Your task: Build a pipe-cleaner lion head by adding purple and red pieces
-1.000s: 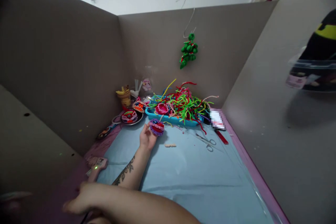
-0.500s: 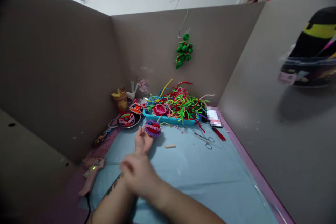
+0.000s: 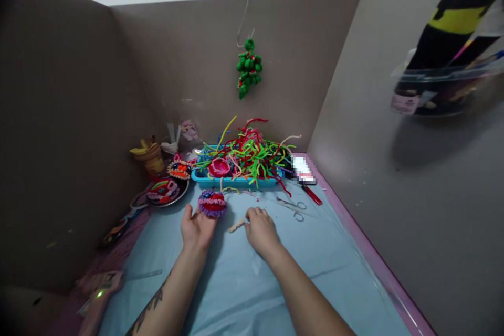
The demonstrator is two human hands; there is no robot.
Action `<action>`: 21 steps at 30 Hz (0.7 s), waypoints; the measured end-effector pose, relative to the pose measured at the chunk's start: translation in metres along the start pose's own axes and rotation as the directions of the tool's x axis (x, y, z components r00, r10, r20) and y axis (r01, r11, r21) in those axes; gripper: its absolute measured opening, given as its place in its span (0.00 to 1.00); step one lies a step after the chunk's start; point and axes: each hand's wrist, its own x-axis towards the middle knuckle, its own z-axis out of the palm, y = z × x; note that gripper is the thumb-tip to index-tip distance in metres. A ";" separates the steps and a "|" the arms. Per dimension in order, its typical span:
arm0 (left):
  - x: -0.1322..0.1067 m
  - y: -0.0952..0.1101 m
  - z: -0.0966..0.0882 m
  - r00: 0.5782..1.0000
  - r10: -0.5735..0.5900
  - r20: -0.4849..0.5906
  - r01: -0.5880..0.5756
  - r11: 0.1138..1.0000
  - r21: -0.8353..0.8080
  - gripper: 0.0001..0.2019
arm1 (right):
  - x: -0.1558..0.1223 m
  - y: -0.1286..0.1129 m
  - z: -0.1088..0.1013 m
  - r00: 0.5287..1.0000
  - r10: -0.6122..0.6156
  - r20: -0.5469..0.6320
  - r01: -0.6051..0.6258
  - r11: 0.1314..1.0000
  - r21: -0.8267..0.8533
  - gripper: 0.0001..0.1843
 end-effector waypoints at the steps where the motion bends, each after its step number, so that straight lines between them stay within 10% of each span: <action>1: 0.000 0.000 0.000 1.000 -0.015 -0.012 0.015 1.000 -0.009 0.21 | 0.000 -0.001 -0.002 1.000 -0.019 0.004 0.019 1.000 0.025 0.12; 9: -0.004 0.005 0.004 0.991 -0.122 0.060 0.119 0.992 0.042 0.25 | 0.004 0.004 -0.002 0.996 -0.083 0.027 0.081 0.994 0.067 0.05; 16: -0.007 -0.001 0.006 0.992 -0.109 0.060 0.106 0.993 0.047 0.23 | -0.012 -0.002 -0.021 0.939 -0.023 -0.342 0.195 0.856 0.480 0.06; 21: -0.017 -0.017 0.011 0.990 -0.080 0.115 0.065 0.990 0.129 0.20 | -0.021 -0.025 -0.024 0.912 -0.091 -0.399 0.307 0.797 0.520 0.05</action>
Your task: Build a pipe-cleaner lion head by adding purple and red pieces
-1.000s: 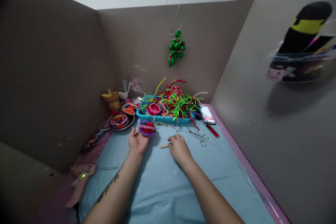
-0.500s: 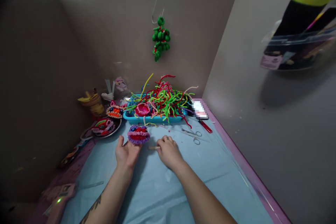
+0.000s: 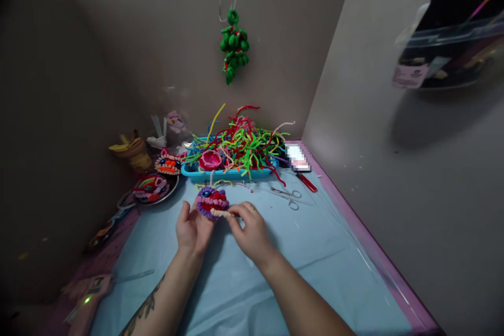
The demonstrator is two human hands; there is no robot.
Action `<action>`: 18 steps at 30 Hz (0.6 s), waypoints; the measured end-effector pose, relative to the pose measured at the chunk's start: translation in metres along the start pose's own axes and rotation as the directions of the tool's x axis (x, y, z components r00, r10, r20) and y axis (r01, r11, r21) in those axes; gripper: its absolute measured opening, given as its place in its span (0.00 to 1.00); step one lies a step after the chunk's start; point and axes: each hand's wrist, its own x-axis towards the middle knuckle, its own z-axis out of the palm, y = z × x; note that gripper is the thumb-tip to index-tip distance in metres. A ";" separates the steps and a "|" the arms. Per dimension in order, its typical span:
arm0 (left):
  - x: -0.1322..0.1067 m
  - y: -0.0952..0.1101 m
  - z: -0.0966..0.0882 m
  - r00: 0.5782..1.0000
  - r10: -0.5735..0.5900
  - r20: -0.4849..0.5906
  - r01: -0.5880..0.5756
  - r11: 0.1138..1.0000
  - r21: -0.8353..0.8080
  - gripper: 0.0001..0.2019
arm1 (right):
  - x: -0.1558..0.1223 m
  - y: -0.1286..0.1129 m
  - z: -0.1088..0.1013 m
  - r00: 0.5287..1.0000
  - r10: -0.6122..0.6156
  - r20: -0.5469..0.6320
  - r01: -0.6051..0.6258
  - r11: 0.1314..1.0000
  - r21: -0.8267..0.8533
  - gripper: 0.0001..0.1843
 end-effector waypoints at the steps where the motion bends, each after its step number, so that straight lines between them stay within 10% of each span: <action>1: -0.001 -0.002 0.001 1.000 0.004 0.001 -0.004 1.000 0.002 0.20 | 0.000 -0.002 0.002 1.000 -0.006 0.000 0.006 1.000 -0.003 0.05; 18: -0.010 -0.008 0.008 0.998 0.019 0.053 -0.020 0.999 0.026 0.19 | 0.000 0.000 0.008 0.995 -0.024 -0.095 0.023 1.000 -0.012 0.06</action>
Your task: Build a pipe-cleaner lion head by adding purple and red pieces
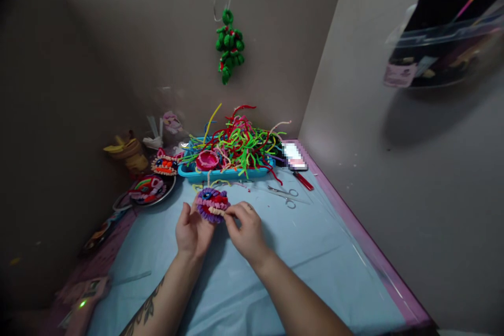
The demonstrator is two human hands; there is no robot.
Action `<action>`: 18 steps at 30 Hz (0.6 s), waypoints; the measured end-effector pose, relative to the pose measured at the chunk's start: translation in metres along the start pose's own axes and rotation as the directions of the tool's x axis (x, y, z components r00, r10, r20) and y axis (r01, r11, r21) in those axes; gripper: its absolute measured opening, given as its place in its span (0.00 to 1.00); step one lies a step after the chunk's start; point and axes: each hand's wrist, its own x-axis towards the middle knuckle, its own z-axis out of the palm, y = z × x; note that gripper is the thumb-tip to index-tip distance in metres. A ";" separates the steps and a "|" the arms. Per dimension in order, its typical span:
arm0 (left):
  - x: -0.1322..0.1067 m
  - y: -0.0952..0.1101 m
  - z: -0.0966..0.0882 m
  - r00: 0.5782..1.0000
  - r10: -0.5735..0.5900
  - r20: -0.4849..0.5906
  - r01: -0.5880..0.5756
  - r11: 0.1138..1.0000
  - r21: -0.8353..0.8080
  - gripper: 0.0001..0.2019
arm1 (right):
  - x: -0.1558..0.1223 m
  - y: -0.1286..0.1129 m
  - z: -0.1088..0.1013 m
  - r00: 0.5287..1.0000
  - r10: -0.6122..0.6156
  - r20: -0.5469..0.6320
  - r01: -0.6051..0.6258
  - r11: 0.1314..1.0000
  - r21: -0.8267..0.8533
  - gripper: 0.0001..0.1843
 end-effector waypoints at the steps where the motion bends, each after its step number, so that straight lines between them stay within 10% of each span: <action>1: 0.000 0.000 0.001 1.000 0.001 0.000 -0.001 1.000 0.001 0.19 | 0.000 0.001 0.000 1.000 0.003 -0.003 -0.003 1.000 -0.003 0.06; 12: -0.004 0.000 0.004 0.999 0.043 -0.004 -0.043 0.999 0.013 0.17 | -0.005 -0.002 -0.002 0.996 -0.076 -0.036 0.076 0.997 -0.001 0.06; 18: -0.005 0.000 0.003 0.985 0.171 -0.009 -0.171 0.985 0.030 0.17 | -0.013 -0.010 -0.002 0.979 -0.163 0.121 0.169 0.985 -0.035 0.24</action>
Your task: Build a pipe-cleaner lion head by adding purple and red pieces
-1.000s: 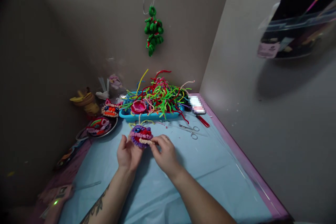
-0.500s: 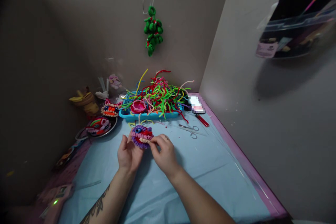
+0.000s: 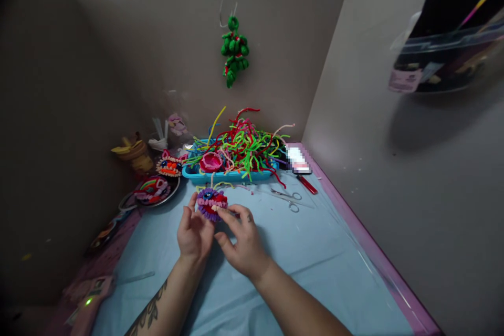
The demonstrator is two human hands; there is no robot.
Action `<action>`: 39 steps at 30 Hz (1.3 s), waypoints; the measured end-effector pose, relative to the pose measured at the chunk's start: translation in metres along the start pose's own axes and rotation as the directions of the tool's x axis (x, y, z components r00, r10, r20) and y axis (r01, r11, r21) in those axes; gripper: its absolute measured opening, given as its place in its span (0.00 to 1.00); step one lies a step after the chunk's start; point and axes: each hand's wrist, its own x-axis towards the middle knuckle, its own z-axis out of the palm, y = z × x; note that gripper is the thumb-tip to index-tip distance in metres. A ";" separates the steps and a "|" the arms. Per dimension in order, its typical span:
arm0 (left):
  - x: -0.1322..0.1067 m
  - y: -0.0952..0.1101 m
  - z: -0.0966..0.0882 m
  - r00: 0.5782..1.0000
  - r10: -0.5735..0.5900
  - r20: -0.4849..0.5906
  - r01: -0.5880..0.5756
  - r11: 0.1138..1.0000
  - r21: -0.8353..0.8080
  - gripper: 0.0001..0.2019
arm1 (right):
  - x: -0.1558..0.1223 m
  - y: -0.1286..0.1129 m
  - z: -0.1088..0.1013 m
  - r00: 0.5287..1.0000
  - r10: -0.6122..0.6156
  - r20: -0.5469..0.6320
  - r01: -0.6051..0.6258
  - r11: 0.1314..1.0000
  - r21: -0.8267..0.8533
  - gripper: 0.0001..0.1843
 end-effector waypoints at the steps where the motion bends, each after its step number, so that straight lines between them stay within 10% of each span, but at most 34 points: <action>1: 0.000 0.000 0.000 1.000 0.010 0.000 -0.010 1.000 0.003 0.18 | 0.000 -0.001 0.001 1.000 0.008 0.014 -0.008 1.000 0.002 0.25; 39: -0.005 0.000 0.002 1.000 0.020 -0.012 -0.019 0.999 0.044 0.19 | -0.008 -0.005 0.014 0.999 0.005 0.043 -0.003 0.999 -0.037 0.25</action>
